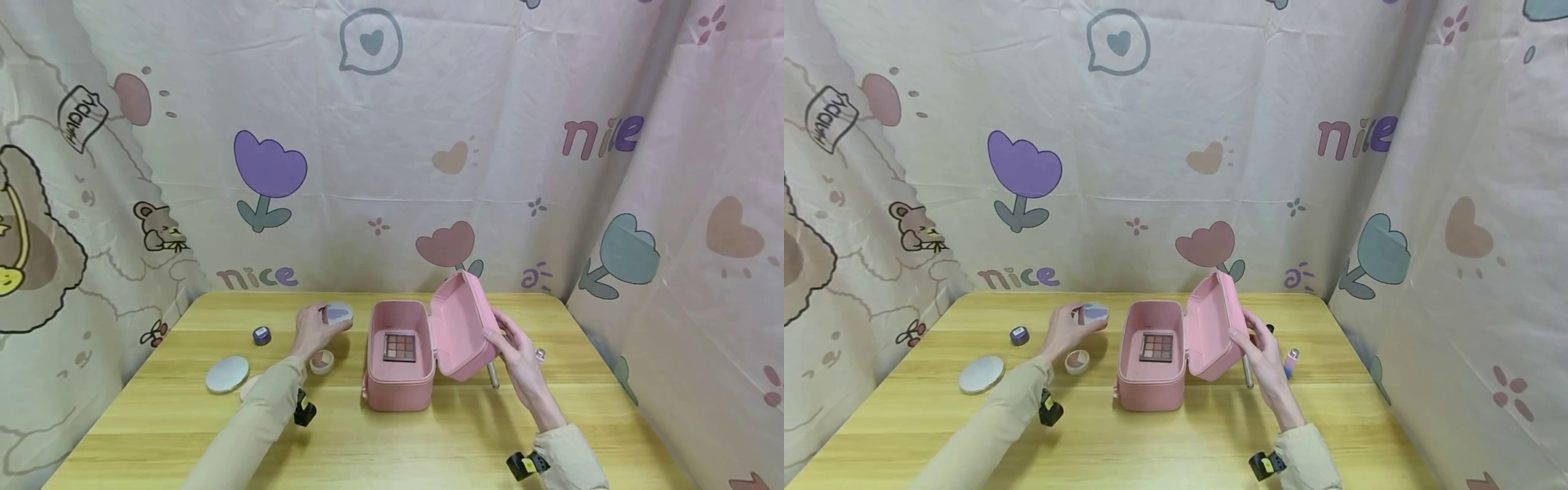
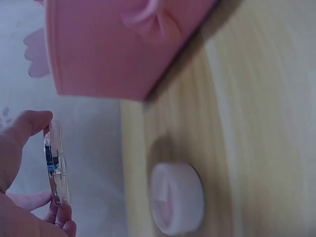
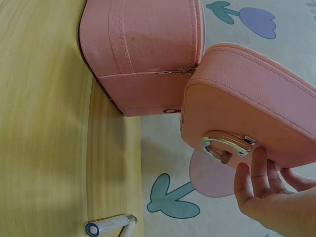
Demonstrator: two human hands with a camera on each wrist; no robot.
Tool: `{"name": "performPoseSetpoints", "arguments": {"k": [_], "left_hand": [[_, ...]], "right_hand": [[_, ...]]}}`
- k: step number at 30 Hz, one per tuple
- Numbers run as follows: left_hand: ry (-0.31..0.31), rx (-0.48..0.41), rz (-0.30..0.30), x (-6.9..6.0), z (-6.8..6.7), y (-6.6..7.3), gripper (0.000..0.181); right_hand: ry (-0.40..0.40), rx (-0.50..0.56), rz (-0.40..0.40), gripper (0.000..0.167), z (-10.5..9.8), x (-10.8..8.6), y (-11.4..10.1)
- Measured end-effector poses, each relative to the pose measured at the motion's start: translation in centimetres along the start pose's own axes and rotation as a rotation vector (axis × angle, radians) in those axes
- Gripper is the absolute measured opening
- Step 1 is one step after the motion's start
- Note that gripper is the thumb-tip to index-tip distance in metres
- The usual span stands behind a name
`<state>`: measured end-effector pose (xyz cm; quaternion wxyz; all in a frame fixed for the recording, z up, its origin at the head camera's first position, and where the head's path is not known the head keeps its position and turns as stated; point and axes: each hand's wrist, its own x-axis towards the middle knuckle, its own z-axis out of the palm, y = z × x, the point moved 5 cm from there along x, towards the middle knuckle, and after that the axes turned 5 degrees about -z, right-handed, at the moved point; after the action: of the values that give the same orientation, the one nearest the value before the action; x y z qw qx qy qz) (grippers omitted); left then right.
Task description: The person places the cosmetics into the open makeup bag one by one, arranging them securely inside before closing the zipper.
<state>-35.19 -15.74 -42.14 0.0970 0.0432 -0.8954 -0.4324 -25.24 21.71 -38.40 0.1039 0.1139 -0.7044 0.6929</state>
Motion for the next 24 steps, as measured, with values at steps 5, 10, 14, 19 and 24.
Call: {"name": "performPoseSetpoints", "arguments": {"k": [5,10,14,19,24], "left_hand": [[-0.027,-0.018,0.029,-0.5,0.3,2.0,0.078],[-0.049,-0.030,0.084,-1.1,0.8,4.0,0.078],[-0.075,-0.019,0.139,-1.3,1.4,5.3,0.075],[-0.122,-0.007,0.192,-1.6,2.2,6.5,0.075],[-0.200,0.011,0.197,-2.0,3.4,7.4,0.078]], "right_hand": [[-0.001,-0.001,-0.003,0.055,0.0,0.0,0.0],[0.000,-0.002,-0.005,0.054,0.0,0.0,-0.1],[0.001,-0.004,-0.001,0.055,0.1,0.0,-0.1],[0.005,-0.007,0.010,0.055,0.1,0.0,-0.1],[0.009,-0.008,0.016,0.055,0.1,0.0,0.0]]}}
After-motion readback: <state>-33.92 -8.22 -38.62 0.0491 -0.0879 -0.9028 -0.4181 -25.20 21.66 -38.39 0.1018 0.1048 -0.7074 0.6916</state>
